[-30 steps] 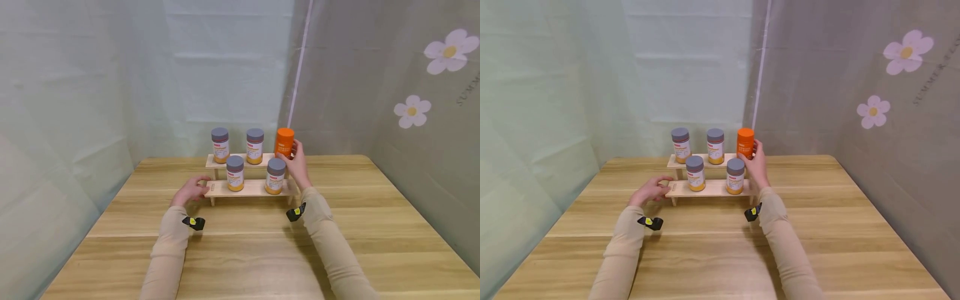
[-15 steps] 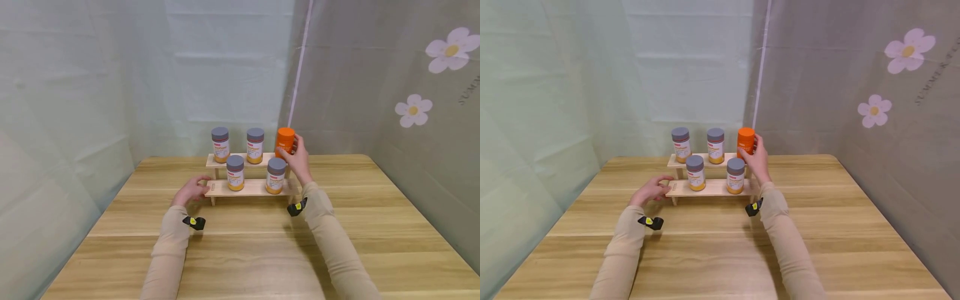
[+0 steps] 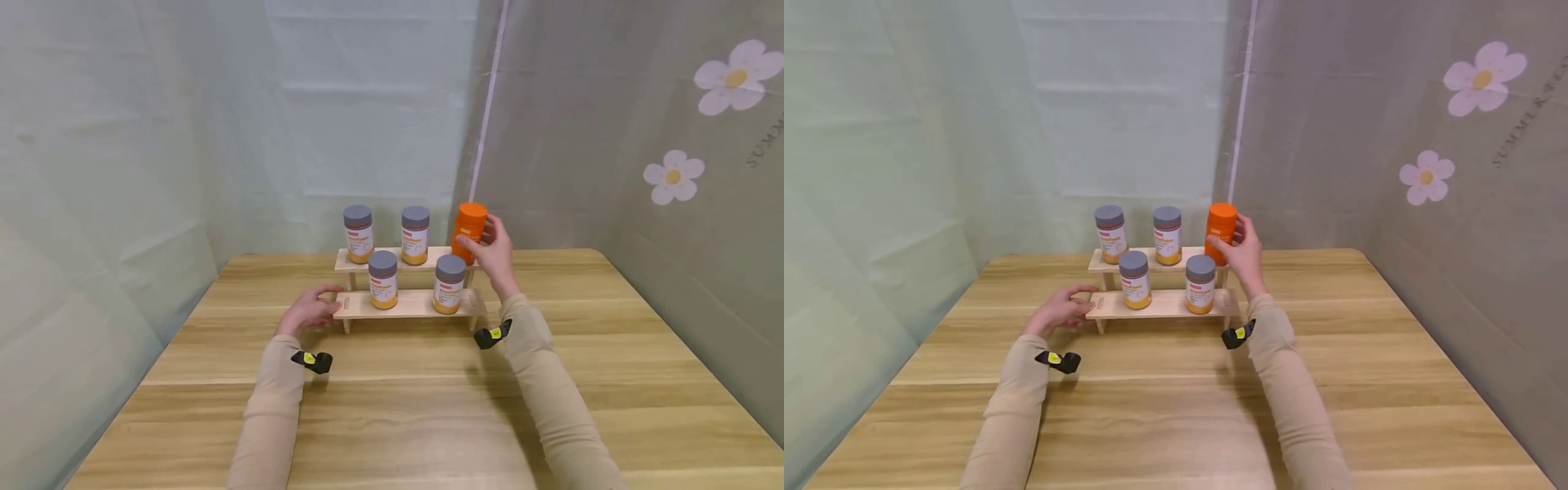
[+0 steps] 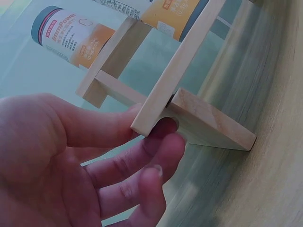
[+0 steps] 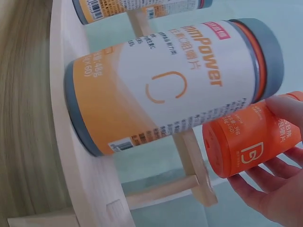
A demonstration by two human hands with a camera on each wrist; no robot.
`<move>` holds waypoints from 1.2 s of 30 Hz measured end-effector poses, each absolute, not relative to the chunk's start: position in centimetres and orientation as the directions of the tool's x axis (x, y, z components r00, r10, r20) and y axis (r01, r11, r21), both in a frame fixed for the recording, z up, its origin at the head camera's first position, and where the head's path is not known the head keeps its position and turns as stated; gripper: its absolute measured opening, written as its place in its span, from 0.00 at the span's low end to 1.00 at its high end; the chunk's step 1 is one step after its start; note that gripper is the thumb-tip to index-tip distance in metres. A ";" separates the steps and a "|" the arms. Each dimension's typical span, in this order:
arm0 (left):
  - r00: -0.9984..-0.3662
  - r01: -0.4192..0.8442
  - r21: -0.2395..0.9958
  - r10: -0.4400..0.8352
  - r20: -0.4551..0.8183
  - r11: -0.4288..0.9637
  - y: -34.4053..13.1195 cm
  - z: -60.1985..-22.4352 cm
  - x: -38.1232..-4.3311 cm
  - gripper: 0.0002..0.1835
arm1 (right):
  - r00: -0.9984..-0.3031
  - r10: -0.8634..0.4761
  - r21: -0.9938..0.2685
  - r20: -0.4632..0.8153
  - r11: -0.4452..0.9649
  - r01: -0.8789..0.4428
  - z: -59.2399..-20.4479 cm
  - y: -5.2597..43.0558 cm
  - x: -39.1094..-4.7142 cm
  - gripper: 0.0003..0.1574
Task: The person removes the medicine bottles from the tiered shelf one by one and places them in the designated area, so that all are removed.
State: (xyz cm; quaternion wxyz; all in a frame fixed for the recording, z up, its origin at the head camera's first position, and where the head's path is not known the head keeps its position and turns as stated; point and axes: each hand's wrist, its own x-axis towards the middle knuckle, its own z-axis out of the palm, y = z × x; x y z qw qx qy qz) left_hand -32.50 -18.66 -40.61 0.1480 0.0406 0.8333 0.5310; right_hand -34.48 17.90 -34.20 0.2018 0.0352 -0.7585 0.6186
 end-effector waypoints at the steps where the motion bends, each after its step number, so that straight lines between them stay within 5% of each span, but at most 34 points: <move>1: -0.953 -0.091 0.898 0.224 -0.204 0.430 -18.7 -40.6 -32.5 0.27 | -0.915 0.196 -0.923 0.353 0.231 -0.306 -34.2 18.0 -34.4 0.44; 17: -0.946 -0.115 0.919 0.240 -0.217 0.377 -18.1 -41.4 -32.6 0.27 | -0.864 0.293 -0.900 0.411 0.284 -0.331 -35.0 23.1 -31.7 0.43; 36: -0.946 -0.125 0.913 0.229 -0.227 0.388 -18.8 -40.8 -32.5 0.28 | -0.888 0.308 -0.919 0.341 0.306 -0.247 -36.7 25.1 -32.2 0.43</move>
